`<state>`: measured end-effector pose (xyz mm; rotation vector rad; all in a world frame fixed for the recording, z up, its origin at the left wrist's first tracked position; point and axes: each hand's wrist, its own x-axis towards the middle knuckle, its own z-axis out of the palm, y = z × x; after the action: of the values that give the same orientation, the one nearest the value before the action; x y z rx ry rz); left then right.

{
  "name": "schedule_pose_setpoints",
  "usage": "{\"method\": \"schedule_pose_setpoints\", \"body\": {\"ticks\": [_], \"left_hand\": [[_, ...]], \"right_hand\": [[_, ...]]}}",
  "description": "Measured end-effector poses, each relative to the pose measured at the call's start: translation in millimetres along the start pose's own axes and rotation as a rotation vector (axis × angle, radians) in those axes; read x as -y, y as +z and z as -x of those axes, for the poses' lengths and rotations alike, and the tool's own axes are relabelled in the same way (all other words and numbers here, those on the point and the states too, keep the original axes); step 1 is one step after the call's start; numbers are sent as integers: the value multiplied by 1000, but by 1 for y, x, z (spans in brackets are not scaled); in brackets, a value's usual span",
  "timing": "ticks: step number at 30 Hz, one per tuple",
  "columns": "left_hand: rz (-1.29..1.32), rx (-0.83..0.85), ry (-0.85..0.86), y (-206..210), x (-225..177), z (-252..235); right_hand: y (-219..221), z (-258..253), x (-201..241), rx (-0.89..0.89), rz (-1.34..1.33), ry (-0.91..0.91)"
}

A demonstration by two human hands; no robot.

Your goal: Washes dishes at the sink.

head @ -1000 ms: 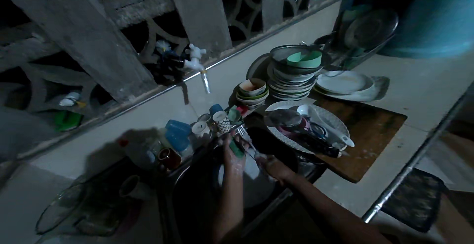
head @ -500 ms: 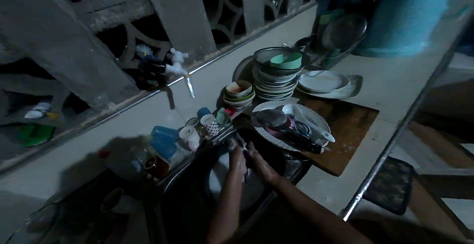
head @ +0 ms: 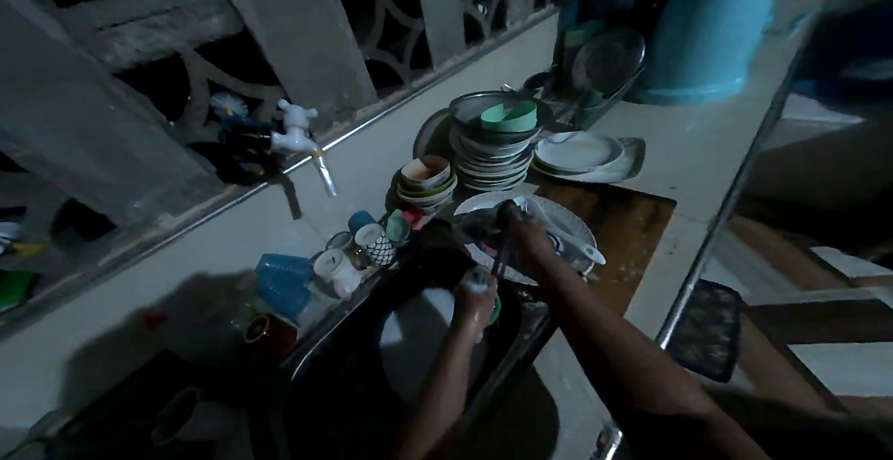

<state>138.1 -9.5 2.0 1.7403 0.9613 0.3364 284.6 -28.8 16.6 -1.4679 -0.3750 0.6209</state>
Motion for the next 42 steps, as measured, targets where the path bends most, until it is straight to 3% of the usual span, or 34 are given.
{"method": "schedule_pose_setpoints", "body": {"ticks": [6,8,10,13,16,17,19,21,22,24,26,27,28,29,32,35,39,40,42], "left_hand": [[-98,33,-33,-20,63,-8],[-146,10,-183,-33,90,-10],[-232,84,-380,-53,90,3],[-426,55,-259,-83,136,11],[-488,114,-395,-106,86,43],[-502,113,-429,-107,73,48],[-538,103,-440,-102,65,51],[-587,141,-405,-95,76,42],[-626,152,-379,-91,89,34],[-636,172,-387,-87,118,19],[-631,209,-422,-88,137,19],[-715,264,-386,-88,151,21],[-738,229,-221,-90,182,19],[-657,222,-187,-92,197,14],[-470,242,-365,-90,171,10],[-500,262,-289,-97,147,30],[-385,76,-505,-108,79,58],[-301,-5,-505,-108,84,48],[-54,-220,-337,-99,136,14]], "right_hand": [[-38,-72,26,10,807,-49],[-41,-85,19,48,959,-11],[-41,-92,8,138,1041,27],[-27,-94,5,193,1178,-24],[9,-64,0,155,1164,-355],[28,-47,-6,224,1119,-472],[67,-12,-32,549,998,-553],[93,8,-79,883,1076,-353],[100,14,-103,953,1196,-205],[105,18,-151,929,1301,-53],[98,35,-175,905,1291,-59],[97,47,-178,912,1269,-36],[98,57,-179,918,1253,1],[101,62,-178,936,1266,35],[114,59,-171,971,1458,53],[116,44,-175,846,1551,-17],[110,38,-159,693,1438,-74],[106,37,-150,651,1325,-93],[101,40,-127,558,1006,-66]]}}
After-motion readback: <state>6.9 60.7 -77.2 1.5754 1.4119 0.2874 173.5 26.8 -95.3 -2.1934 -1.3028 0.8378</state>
